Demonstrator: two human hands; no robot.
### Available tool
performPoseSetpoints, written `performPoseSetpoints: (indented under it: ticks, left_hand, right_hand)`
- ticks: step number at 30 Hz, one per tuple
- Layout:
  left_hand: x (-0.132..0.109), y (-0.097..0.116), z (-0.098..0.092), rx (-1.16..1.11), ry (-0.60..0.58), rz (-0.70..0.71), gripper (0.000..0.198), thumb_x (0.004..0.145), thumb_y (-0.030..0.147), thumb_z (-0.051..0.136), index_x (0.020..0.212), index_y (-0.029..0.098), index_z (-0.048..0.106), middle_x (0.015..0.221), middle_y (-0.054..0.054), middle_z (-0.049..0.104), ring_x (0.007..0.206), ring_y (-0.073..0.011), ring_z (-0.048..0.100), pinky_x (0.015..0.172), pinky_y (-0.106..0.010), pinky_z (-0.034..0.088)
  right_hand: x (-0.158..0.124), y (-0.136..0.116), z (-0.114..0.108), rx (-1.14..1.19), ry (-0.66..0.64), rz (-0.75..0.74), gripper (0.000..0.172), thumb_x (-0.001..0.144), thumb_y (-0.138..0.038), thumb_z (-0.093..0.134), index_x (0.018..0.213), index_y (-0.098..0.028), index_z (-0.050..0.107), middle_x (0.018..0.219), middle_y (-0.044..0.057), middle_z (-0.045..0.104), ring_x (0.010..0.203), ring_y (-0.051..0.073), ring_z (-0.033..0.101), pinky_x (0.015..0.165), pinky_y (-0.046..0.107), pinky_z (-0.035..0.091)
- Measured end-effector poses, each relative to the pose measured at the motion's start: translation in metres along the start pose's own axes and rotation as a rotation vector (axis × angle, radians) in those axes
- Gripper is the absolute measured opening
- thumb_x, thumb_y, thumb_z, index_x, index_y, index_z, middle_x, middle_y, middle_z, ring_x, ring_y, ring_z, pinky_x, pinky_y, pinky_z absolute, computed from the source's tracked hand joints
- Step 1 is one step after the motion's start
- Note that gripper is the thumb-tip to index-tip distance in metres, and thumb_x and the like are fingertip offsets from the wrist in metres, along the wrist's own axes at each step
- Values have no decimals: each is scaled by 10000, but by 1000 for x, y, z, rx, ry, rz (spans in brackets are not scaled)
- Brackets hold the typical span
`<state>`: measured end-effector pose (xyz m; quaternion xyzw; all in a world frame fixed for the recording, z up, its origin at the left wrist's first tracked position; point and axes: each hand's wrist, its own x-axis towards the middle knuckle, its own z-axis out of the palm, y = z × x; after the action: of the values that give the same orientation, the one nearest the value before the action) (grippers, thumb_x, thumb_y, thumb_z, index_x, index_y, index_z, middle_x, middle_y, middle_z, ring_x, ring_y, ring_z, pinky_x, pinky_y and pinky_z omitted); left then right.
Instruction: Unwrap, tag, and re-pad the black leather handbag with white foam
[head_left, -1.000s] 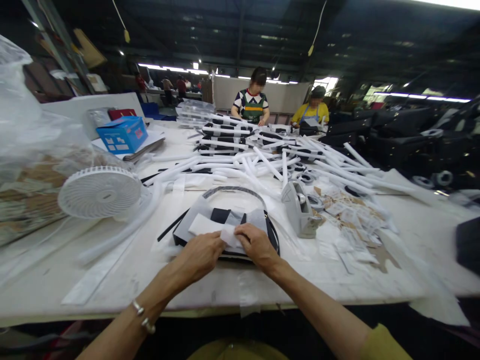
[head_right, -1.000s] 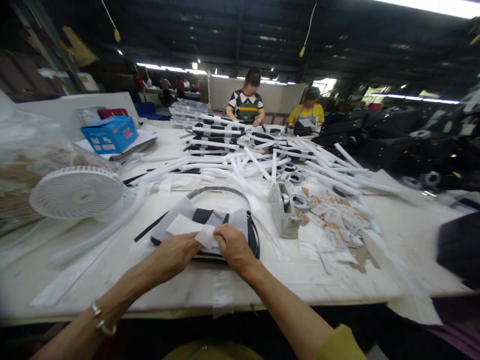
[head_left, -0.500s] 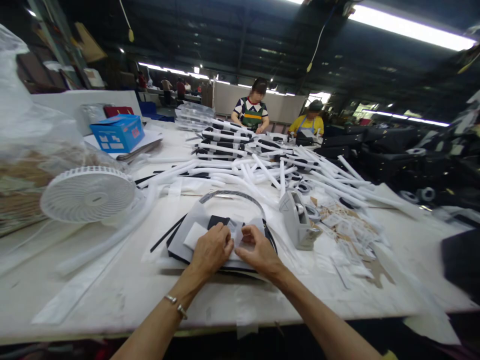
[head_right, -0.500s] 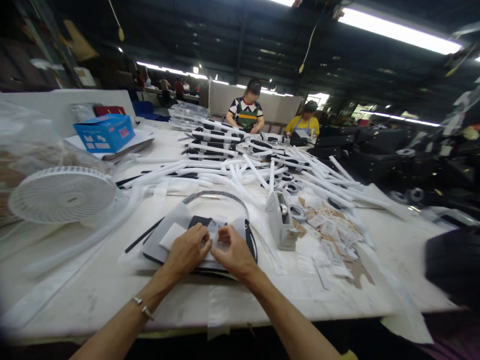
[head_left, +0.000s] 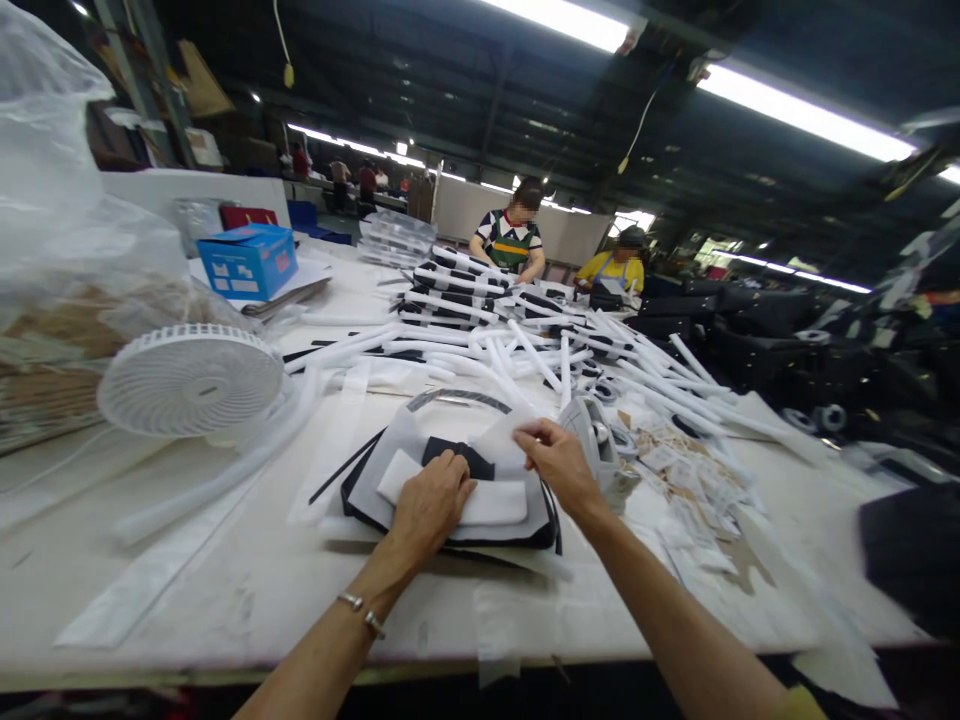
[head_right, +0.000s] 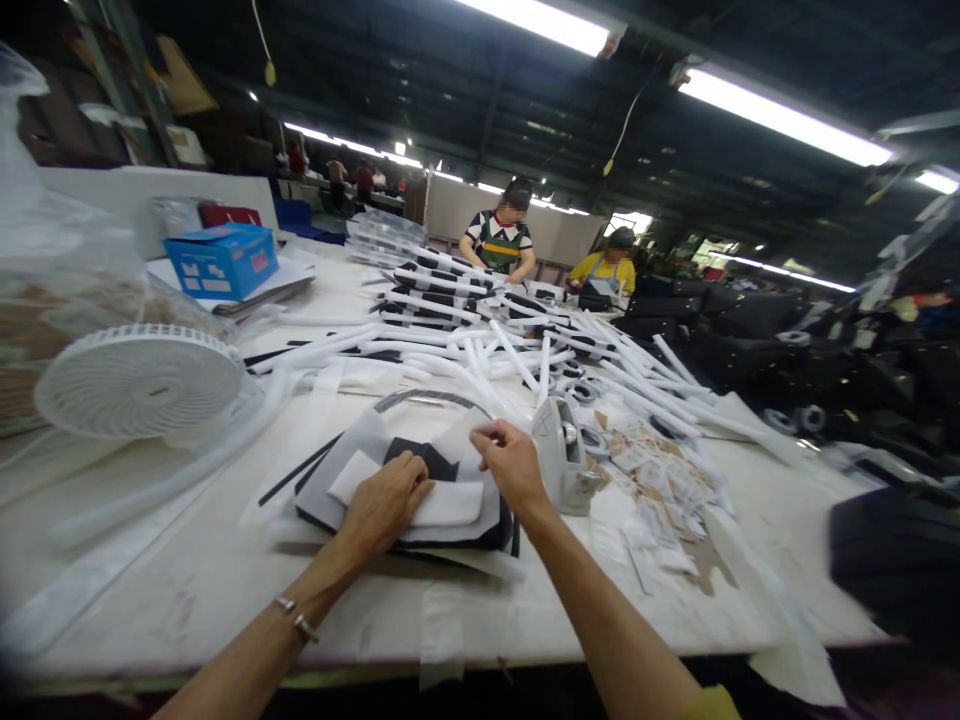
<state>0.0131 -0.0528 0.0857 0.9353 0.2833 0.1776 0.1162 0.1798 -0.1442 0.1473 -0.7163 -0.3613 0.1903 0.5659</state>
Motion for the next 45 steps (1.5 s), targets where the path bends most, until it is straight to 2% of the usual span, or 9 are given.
performPoseSetpoints:
  ticks: [3, 7, 11, 15, 21, 28, 35, 41, 45]
  left_hand:
    - [0, 0, -1, -17, 5, 10, 83, 945, 295, 473, 932, 231, 525, 955, -1, 566, 861, -170, 581, 638, -269, 412]
    - [0, 0, -3, -37, 5, 25, 73, 938, 285, 483, 909, 239, 533, 939, 8, 565, 856, -160, 590, 633, -258, 413]
    - [-1, -1, -2, -55, 17, 26, 58, 926, 278, 502, 901, 239, 537, 936, 8, 570, 863, -164, 597, 651, -258, 434]
    - [-3, -2, 0, -77, 33, 15, 117, 918, 256, 503, 1031, 241, 528, 1011, -7, 577, 914, -175, 603, 697, -267, 468]
    - [-6, -4, 1, -175, 95, 55, 612, 881, 107, 470, 1412, 337, 272, 1378, -21, 447, 1086, -168, 574, 719, -256, 504]
    - [-6, -8, 1, -178, -2, 147, 301, 912, 111, 445, 1096, 282, 610, 1066, 20, 662, 959, -166, 570, 824, -272, 470]
    - [-4, -7, 0, -186, -31, 121, 334, 922, 123, 448, 1165, 282, 614, 1129, 13, 679, 980, -168, 567, 863, -277, 455]
    - [-4, -6, 0, -177, -24, 127, 393, 911, 99, 441, 1208, 296, 606, 1198, 27, 670, 995, -167, 577, 890, -279, 459]
    - [-3, -6, 0, -184, -33, 136, 417, 906, 92, 434, 1221, 298, 612, 1230, 34, 665, 1021, -165, 589, 942, -295, 450]
  right_hand:
    - [32, -20, -19, 131, 47, 110, 200, 673, -285, 746, 733, -177, 589, 502, -58, 548, 401, 106, 538, 361, 192, 400]
    - [74, -43, -35, 167, 86, 129, 212, 699, -143, 712, 702, -190, 505, 597, -27, 628, 588, 155, 683, 561, 271, 578]
    - [87, -57, -38, 113, 101, 94, 203, 700, -99, 704, 668, -182, 522, 584, -21, 640, 593, 139, 674, 635, 278, 580]
    - [39, -59, -26, -35, -46, -53, 93, 701, -151, 727, 700, -175, 637, 647, -8, 688, 626, 134, 651, 667, 255, 534]
    - [-86, -24, 2, -652, -451, -708, 116, 878, -211, 583, 817, -206, 681, 740, 18, 718, 690, 143, 642, 695, 268, 443]
    - [-156, 4, -13, -654, -678, -843, 121, 911, -325, 571, 973, -244, 636, 730, -5, 721, 613, 140, 649, 614, 298, 458]
    - [-166, 57, -41, -864, -507, -748, 523, 814, -121, 563, 1327, -206, 502, 1327, 117, 589, 1208, 280, 543, 988, 459, 463]
    - [-158, 85, -8, -678, -320, -862, 336, 840, -89, 516, 1133, -224, 611, 1099, 75, 708, 1092, 247, 619, 951, 458, 495]
    - [-161, 78, -11, -463, -283, -835, 309, 835, -50, 498, 1059, -234, 604, 983, 42, 738, 1028, 193, 663, 1036, 436, 457]
